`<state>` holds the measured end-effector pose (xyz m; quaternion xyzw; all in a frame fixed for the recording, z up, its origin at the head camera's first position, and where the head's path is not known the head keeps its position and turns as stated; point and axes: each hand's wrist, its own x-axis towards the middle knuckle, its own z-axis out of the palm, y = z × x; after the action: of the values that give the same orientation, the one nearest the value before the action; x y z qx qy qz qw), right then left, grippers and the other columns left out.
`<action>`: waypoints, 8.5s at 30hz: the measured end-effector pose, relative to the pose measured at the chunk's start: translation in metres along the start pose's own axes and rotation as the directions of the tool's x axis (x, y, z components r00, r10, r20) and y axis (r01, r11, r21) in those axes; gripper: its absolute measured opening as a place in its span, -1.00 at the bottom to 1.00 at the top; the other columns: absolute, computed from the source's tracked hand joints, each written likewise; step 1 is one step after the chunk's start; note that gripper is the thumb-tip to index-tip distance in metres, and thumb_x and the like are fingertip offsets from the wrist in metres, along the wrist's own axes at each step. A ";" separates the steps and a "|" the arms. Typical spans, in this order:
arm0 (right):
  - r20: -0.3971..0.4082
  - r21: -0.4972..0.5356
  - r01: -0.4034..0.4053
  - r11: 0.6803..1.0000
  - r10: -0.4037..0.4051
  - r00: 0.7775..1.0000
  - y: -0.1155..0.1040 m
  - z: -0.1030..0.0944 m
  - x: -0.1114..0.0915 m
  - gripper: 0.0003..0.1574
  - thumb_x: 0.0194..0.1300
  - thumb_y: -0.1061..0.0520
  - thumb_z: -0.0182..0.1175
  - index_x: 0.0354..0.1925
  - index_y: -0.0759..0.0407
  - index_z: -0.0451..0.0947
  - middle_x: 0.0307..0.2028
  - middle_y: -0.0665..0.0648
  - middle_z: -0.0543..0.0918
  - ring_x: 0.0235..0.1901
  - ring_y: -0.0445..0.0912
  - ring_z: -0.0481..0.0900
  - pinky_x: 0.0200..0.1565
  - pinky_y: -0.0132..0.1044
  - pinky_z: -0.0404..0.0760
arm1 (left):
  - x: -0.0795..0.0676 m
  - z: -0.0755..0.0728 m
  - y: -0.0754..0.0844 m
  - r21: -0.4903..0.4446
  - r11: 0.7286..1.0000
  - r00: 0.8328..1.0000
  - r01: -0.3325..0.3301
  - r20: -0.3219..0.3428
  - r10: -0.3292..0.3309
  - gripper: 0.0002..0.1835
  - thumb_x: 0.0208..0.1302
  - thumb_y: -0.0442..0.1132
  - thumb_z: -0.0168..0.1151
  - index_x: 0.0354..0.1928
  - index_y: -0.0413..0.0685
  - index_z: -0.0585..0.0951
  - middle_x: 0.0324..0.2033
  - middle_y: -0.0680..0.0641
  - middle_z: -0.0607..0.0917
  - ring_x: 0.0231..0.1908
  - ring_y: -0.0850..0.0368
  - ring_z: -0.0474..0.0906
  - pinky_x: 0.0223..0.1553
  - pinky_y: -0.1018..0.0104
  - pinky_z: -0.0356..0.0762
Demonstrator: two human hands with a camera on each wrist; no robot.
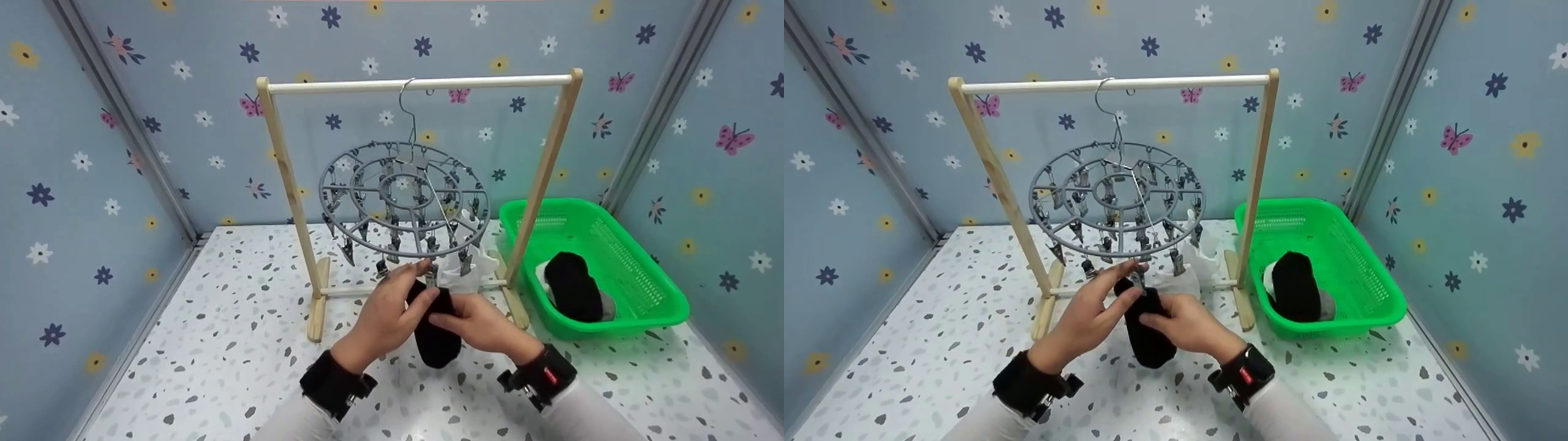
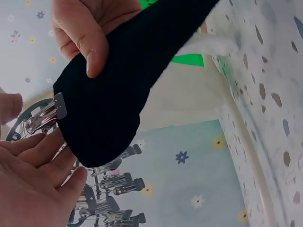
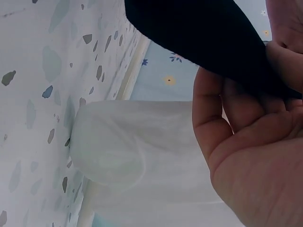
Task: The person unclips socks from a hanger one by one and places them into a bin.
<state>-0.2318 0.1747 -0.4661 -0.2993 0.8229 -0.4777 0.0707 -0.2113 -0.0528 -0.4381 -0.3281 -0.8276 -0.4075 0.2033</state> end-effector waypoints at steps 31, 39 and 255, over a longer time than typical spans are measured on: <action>0.051 0.033 -0.020 0.999 0.018 0.999 -0.003 0.000 -0.001 -0.80 0.63 0.07 0.35 -0.02 0.18 0.79 -0.19 0.05 0.87 -0.21 -0.03 0.85 -0.09 -0.21 0.83 | 0.004 0.005 -0.003 -0.337 0.917 0.969 0.212 -0.051 -0.242 -0.63 0.67 -0.05 0.32 0.25 -0.16 0.76 0.01 0.01 0.81 -0.03 0.09 0.73 0.04 0.16 0.75; 0.038 0.045 -0.029 0.999 0.028 0.999 -0.005 0.001 -0.001 -0.76 0.62 0.06 0.36 -0.02 0.22 0.79 -0.19 0.09 0.88 -0.23 -0.01 0.85 -0.12 -0.22 0.83 | 0.003 0.004 -0.005 -0.429 0.875 0.953 0.224 -0.090 -0.288 -0.73 0.61 -0.12 0.40 0.13 -0.11 0.84 -0.06 0.02 0.86 0.01 0.06 0.76 0.10 0.18 0.71; -0.061 0.041 -0.129 0.991 0.131 0.990 0.002 0.007 0.002 -0.64 0.53 0.02 0.46 0.11 0.25 0.81 -0.10 0.12 0.89 -0.19 -0.11 0.80 -0.10 -0.23 0.78 | 0.013 -0.070 0.013 0.468 0.835 0.796 -0.290 -0.366 0.482 -0.65 0.49 -0.20 0.38 0.17 -0.25 0.80 0.14 -0.17 0.82 0.19 -0.11 0.74 0.32 0.08 0.68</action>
<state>-0.2316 0.1693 -0.4710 -0.2286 0.8335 -0.4965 0.0812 -0.2059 -0.0984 -0.3824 -0.3376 -0.7301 -0.2507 0.5387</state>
